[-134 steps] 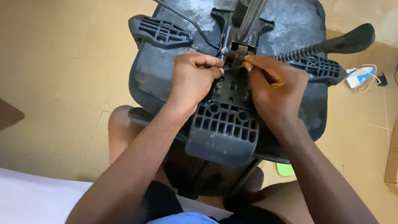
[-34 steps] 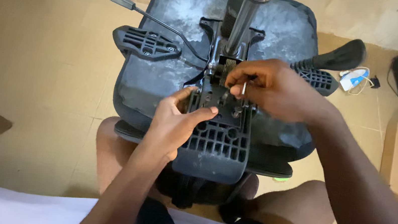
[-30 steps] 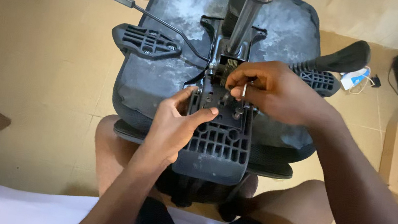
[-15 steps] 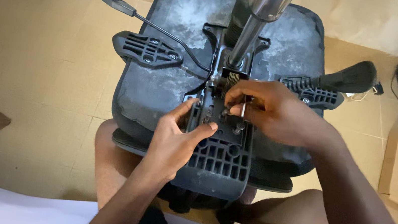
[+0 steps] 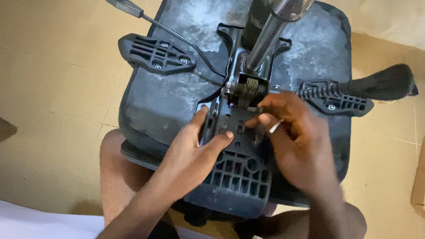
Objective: The person uses an Allen key to tighten bolts on the underside of an office chair base, then flips the chair upright and attaches the seat back to the base. The person continues to tighten fasteners on the seat-back attachment.
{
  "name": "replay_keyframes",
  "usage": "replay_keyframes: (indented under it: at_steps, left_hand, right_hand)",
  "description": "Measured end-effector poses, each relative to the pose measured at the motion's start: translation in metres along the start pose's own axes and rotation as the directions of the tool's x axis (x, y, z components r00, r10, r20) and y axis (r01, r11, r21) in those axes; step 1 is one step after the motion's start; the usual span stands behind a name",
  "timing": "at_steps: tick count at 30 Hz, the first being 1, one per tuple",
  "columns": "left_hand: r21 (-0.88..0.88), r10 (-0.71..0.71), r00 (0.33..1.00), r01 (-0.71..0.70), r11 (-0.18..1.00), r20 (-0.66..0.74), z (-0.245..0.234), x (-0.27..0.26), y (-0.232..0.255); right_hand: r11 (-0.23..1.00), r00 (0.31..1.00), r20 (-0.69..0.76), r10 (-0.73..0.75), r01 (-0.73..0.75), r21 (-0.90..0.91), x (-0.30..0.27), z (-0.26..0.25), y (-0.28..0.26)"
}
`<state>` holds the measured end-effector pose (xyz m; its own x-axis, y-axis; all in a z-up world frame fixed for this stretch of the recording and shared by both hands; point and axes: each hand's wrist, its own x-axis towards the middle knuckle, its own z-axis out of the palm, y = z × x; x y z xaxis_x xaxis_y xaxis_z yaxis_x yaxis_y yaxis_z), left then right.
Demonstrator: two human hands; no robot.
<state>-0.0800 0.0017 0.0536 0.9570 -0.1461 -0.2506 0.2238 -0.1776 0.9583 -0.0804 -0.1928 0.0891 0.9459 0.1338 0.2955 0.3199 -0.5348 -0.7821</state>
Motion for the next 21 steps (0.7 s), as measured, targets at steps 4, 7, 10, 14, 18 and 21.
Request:
replay_keyframes:
  at_steps: [4, 7, 10, 14, 18, 21]
  left_hand:
    - [-0.156, 0.108, 0.994, -0.102, 0.982, 0.031, 0.005, -0.002, -0.003]
    - [-0.202, 0.001, 1.000, -0.001, 0.979, 0.002, 0.005, -0.004, -0.006]
    - [-0.222, -0.023, 1.000, 0.018, 0.975, -0.017, 0.004, -0.007, -0.007]
    - [-0.195, 0.044, 0.998, -0.052, 0.979, -0.047, 0.005, -0.006, -0.006]
    - [-0.198, 0.045, 0.998, -0.051, 0.979, -0.036, 0.004, -0.007, -0.006]
    - [-0.233, -0.005, 1.000, -0.002, 0.972, -0.028, 0.004, -0.006, -0.004]
  right_hand:
    - [0.995, 0.995, -0.062, 0.084, -0.080, 0.062, -0.006, 0.008, 0.006]
    - [0.964, 0.983, -0.083, 0.165, -0.143, 0.223, -0.008, 0.013, 0.009]
    - [0.984, 0.984, -0.136, 0.119, -0.099, 0.147, -0.012, 0.019, 0.009]
    - [0.997, 0.983, -0.165, 0.076, -0.069, 0.047, -0.014, 0.023, 0.006]
    - [0.997, 0.985, -0.155, 0.074, -0.074, 0.008, -0.017, 0.024, 0.004]
    - [0.992, 0.981, -0.153, 0.117, -0.122, -0.025, -0.017, 0.022, 0.008]
